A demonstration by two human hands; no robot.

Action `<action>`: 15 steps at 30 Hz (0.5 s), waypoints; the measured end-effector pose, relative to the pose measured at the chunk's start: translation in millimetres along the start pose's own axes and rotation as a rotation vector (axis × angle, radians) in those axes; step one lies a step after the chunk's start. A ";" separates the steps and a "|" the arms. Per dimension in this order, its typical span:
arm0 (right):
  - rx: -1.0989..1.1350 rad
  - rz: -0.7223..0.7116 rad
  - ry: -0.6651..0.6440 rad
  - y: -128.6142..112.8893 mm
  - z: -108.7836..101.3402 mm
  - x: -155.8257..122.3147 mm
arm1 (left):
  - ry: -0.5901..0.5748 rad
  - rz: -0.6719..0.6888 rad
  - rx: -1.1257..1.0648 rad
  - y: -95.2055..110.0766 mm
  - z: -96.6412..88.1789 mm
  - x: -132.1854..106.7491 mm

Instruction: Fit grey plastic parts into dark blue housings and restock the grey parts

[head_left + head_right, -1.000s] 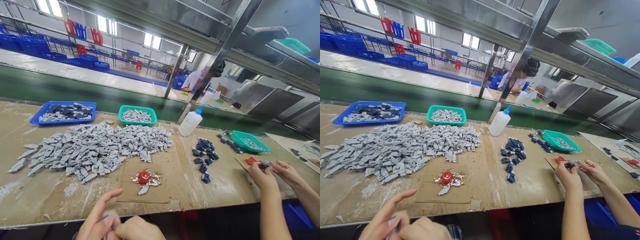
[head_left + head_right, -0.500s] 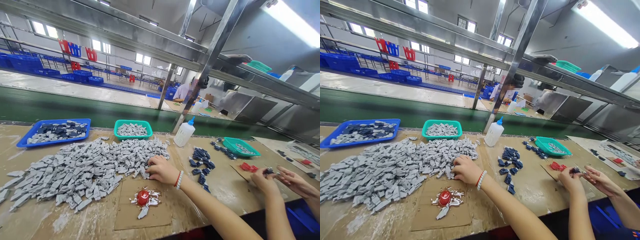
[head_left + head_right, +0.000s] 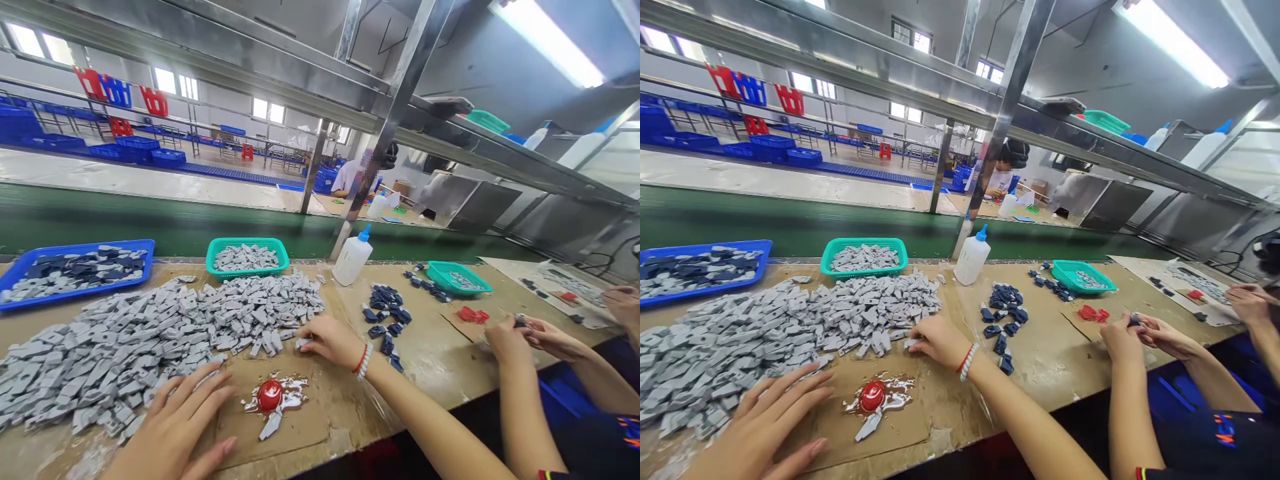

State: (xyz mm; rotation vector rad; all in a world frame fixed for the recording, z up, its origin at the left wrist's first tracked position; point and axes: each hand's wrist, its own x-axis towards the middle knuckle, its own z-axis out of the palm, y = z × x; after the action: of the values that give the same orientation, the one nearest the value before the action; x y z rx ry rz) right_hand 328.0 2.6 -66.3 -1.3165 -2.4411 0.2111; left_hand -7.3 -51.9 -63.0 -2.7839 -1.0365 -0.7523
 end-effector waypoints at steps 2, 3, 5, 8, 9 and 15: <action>-0.011 0.121 0.047 -3.2 -3.2 -29.1 | 0.008 0.085 -0.057 2.2 -3.2 32.0; -0.018 0.182 0.070 -6.2 -3.3 -43.6 | 0.025 0.110 -0.101 3.0 -7.1 50.3; -0.034 0.293 0.116 -14.2 -0.6 -67.5 | -0.012 0.176 -0.157 6.3 -15.8 92.5; 0.021 0.470 0.193 -24.4 5.8 -82.3 | -0.244 0.280 -0.140 26.5 -15.8 166.7; 0.063 0.533 0.219 -26.0 7.2 -81.7 | -0.317 0.322 -0.124 38.4 -9.2 191.4; 0.158 0.700 0.308 -25.5 8.6 -66.8 | -0.524 0.398 -0.122 123.6 87.0 284.1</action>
State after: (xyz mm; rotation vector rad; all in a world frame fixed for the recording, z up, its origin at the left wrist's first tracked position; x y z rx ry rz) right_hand 338.5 -66.7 -82.6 -1.9130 -1.6060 0.3355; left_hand 292.4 42.6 6.5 -3.2245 -0.4475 -0.0357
